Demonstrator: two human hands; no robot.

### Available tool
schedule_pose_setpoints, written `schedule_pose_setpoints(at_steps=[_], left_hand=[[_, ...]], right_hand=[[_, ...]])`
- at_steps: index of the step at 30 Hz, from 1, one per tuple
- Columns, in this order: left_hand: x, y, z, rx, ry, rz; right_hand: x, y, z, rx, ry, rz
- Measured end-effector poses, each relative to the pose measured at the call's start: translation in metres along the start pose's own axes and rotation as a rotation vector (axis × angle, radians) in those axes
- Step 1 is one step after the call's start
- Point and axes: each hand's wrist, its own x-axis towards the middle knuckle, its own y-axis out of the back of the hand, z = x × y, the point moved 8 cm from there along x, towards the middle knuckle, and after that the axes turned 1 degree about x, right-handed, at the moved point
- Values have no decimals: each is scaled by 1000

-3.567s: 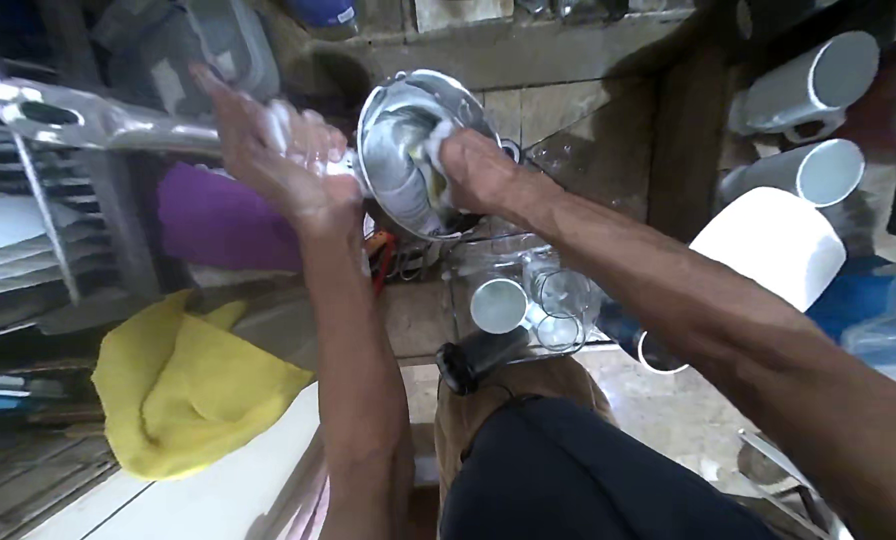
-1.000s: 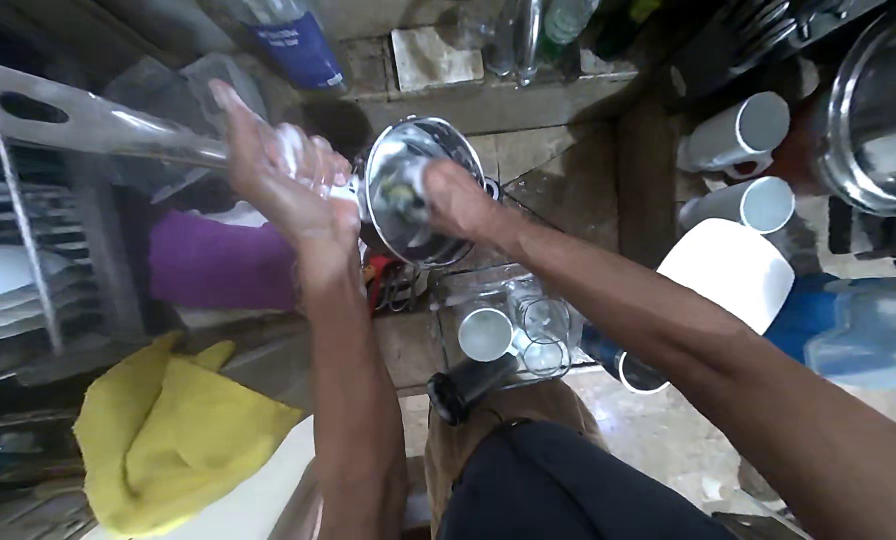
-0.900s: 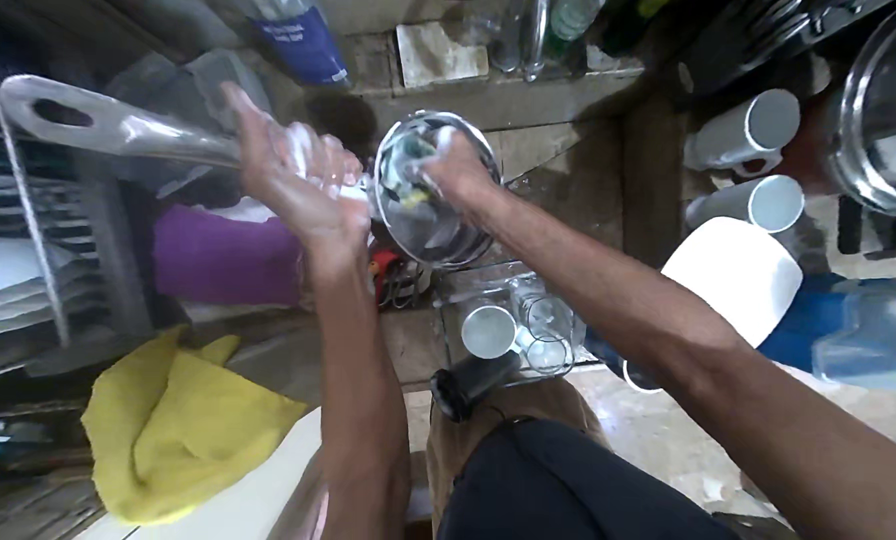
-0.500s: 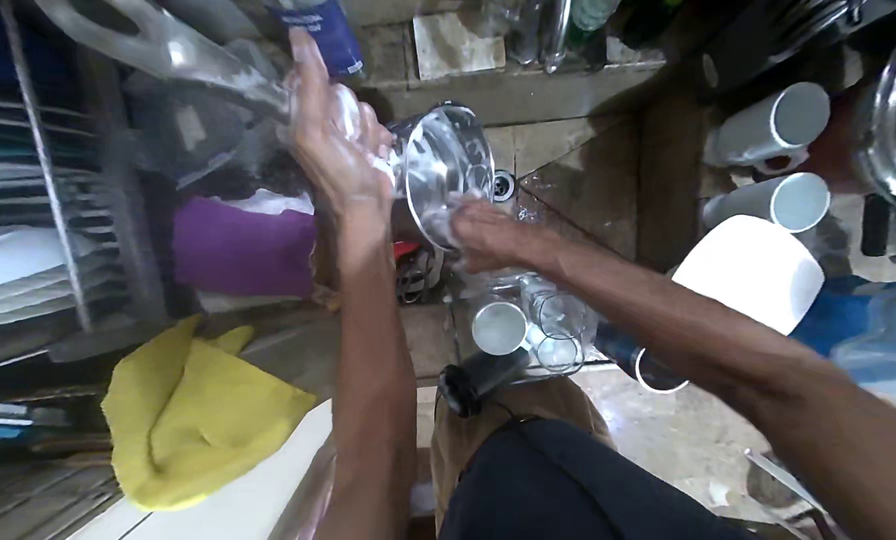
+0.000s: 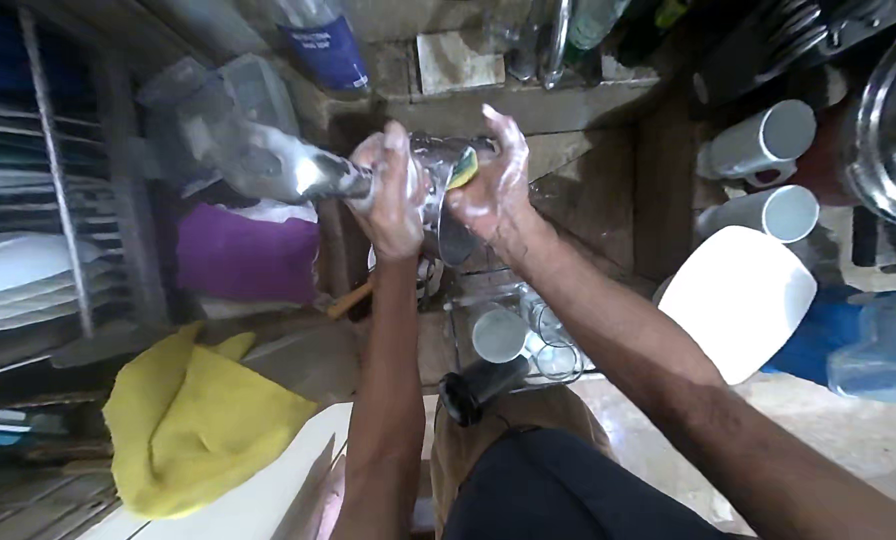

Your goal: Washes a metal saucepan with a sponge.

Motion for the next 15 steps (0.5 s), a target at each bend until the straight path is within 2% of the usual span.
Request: schedule_pose_setpoints(at_steps=[3,5,6,8,10,12,14,15], left_hand=[[-18,-8,7,26,-29,-110],[-19,-9,5,12,-28,-110],[-13,-6,3,13,-17,-86],[6,-2,-2,52,36,31],[37,5,-8,113,185,162],[65,17,-13,200,396,266],[81,26,-17,224,543,282],[83,29,-21,223,616,272]], right_hand=[[-4,8,-5,67,88,166],[-7,5,0,-121,58,105],[-8,0,7,-315,35,13],[-20,-4,19,-872,80,-210],[-44,-9,23,-1485,181,-465],[-55,-1,32,-1812,147,-745],[-54,7,33,-2112,223,-1043],[-53,12,30,-2217,243,-1127]])
